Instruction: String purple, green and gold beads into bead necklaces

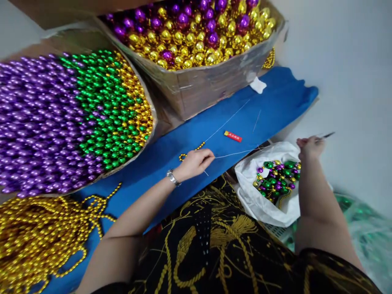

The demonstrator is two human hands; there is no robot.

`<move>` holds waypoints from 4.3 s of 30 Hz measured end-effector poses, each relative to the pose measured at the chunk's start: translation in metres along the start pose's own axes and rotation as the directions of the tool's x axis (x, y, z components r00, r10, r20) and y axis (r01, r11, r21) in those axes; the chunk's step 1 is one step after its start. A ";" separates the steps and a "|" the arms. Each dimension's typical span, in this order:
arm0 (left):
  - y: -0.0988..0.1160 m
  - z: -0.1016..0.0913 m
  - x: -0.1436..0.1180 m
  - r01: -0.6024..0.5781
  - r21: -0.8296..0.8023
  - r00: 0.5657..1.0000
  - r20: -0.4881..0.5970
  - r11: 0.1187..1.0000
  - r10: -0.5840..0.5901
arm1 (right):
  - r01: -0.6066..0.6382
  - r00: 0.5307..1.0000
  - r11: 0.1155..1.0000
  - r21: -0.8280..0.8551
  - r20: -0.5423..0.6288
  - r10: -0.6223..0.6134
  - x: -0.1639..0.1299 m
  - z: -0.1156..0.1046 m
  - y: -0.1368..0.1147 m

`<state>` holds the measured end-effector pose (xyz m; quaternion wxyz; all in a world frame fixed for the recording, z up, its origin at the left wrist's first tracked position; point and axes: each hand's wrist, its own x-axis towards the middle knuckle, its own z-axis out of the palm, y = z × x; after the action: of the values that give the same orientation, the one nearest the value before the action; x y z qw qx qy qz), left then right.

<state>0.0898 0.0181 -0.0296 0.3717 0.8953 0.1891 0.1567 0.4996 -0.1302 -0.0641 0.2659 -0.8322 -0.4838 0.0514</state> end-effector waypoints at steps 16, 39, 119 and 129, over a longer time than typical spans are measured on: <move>0.018 0.052 0.030 0.115 -0.177 0.991 -0.053 0.978 -0.126 | 0.406 0.816 0.913 -0.048 0.469 -0.338 -0.094 0.019 -0.096; 0.031 0.011 0.050 0.095 -0.586 0.897 -0.300 0.805 -0.324 | -0.012 0.989 0.873 -0.488 0.125 0.083 -0.031 0.029 -0.046; 0.009 -0.038 -0.097 -0.094 -0.867 0.346 -0.489 0.489 -0.801 | 0.731 0.649 0.589 0.345 -0.085 -0.756 -0.073 0.106 -0.341; 0.011 -0.040 -0.096 -0.096 -0.875 0.342 -0.477 0.475 -0.810 | 0.724 0.652 0.585 0.365 -0.085 -0.753 -0.074 0.107 -0.342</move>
<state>-0.0090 -0.0084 -0.0078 0.5958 0.3237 0.4832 0.5538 0.1575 -0.0158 0.0003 0.3942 -0.4877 -0.7767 0.0585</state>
